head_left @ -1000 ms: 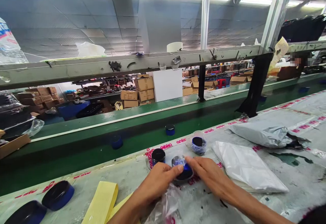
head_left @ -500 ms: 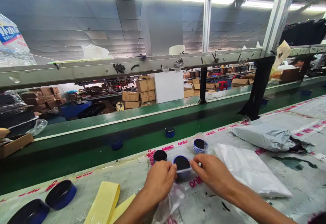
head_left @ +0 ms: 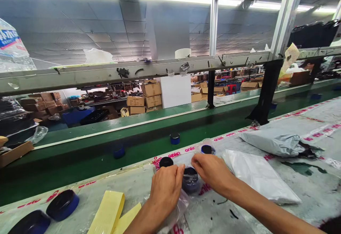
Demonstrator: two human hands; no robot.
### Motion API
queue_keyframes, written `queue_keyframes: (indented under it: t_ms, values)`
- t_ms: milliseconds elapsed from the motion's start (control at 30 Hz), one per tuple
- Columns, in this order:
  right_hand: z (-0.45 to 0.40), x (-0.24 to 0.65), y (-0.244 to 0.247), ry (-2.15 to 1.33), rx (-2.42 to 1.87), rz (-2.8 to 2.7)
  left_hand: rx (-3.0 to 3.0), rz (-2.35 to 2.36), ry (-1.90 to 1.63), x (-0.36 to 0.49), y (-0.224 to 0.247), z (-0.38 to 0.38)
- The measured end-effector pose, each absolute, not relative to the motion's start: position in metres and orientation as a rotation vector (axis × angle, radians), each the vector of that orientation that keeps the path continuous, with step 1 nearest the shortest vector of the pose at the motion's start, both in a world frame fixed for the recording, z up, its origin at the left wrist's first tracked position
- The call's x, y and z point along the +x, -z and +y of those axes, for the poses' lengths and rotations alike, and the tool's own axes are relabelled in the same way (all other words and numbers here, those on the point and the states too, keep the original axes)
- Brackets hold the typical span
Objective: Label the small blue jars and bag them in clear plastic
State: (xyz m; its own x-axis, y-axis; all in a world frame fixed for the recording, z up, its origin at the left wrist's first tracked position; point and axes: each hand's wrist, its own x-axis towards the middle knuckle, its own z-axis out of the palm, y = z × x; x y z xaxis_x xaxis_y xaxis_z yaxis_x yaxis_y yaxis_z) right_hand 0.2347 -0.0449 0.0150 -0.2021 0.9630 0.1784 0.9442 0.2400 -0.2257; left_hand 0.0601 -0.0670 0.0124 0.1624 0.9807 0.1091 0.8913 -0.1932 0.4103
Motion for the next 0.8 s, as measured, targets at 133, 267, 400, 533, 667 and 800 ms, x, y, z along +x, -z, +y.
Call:
queue_keyframes:
  t_ms: [133,267,400,533,667,800]
  values:
    - [-0.025,0.233,-0.021,0.046,-1.794,-2.231,2.004,1.684,-0.775,0.051,-0.012,-0.063]
    - [-0.01,0.242,-0.022,0.071,-1.812,-2.194,1.611,1.457,-0.953,0.037,-0.012,-0.061]
    - [-0.02,0.247,-0.025,0.098,-1.807,-2.078,1.241,1.206,-0.983,0.026,-0.016,-0.067]
    - [-0.053,0.234,-0.03,0.062,-1.465,-1.934,1.137,1.076,-1.034,0.02,-0.021,-0.076]
    - [-0.077,0.211,-0.03,-0.762,-1.296,-1.954,1.116,0.946,-1.033,0.013,-0.02,-0.082]
    - [-0.08,0.2,-0.024,-1.115,-1.127,-1.888,1.148,0.886,-1.064,0.002,-0.023,-0.089]
